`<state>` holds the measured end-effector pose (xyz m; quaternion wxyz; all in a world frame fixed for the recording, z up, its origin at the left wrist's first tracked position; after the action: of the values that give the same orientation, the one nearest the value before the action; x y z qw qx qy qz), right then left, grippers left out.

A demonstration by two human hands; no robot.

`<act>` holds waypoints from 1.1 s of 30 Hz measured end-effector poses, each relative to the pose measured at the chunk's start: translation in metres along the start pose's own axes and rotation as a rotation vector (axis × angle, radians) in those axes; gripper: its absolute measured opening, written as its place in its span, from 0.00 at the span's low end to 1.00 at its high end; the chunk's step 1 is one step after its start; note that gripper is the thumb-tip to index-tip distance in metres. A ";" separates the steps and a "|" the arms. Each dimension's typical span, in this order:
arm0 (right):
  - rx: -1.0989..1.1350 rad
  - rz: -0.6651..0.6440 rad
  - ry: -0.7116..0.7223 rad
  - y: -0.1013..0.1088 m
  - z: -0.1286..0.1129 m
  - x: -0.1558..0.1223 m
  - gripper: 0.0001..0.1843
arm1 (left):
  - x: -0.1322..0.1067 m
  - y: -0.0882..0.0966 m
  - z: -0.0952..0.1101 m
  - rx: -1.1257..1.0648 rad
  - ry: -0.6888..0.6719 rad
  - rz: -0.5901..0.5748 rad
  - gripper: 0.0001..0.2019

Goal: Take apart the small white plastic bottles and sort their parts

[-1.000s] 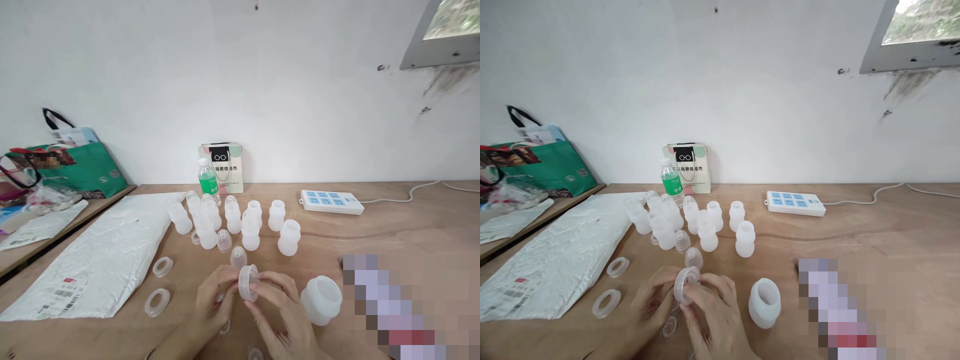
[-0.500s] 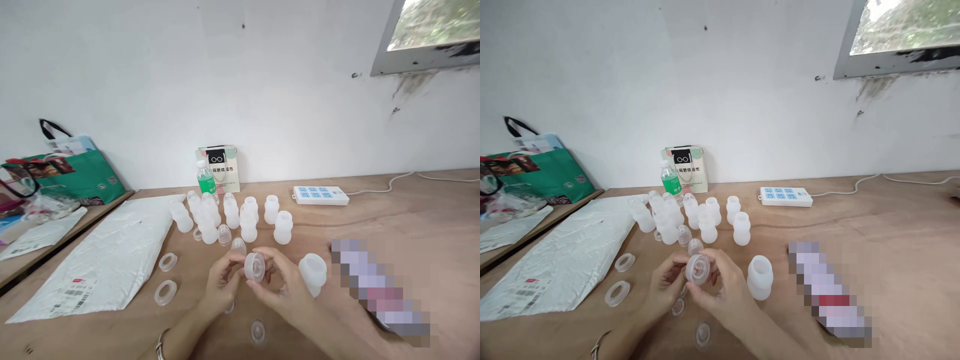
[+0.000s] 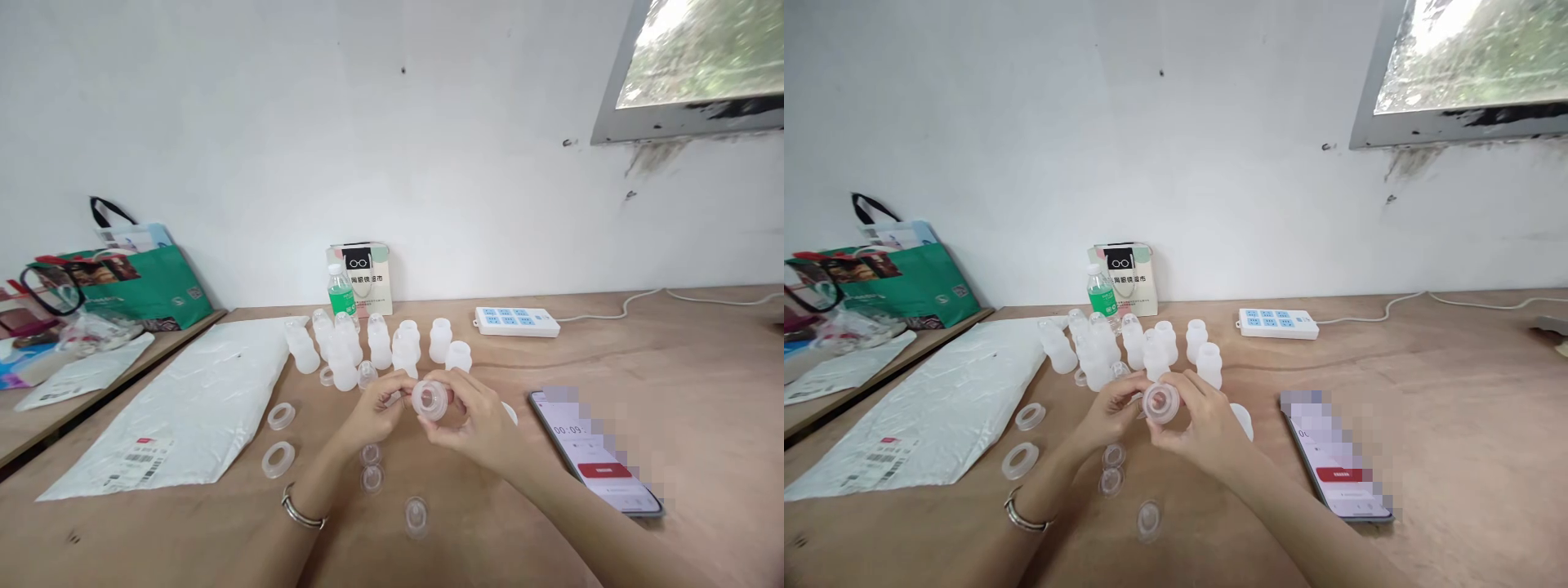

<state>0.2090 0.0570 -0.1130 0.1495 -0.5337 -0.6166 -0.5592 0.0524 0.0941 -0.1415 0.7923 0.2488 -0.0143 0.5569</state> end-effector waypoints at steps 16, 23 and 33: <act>0.067 -0.003 -0.060 -0.003 -0.008 -0.013 0.13 | -0.020 -0.001 0.000 0.081 -0.085 0.003 0.11; 0.106 0.005 -0.073 -0.003 -0.006 -0.015 0.12 | -0.023 0.000 0.004 0.214 -0.183 0.023 0.09; 0.068 0.038 -0.056 -0.004 -0.007 -0.017 0.14 | -0.024 -0.002 0.008 0.211 -0.110 0.070 0.07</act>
<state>0.2094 0.0435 -0.1258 0.1609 -0.5552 -0.6289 -0.5199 0.0468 0.0690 -0.1420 0.7399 0.3601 -0.0077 0.5682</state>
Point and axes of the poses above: each hand's wrist, its own x-axis towards the middle knuckle, its own y-axis out of the back of the hand, z = x × y, the point moved 3 cm from there along x, towards the middle knuckle, and after that the axes turned 12 degrees about y, right-handed, at the moved point
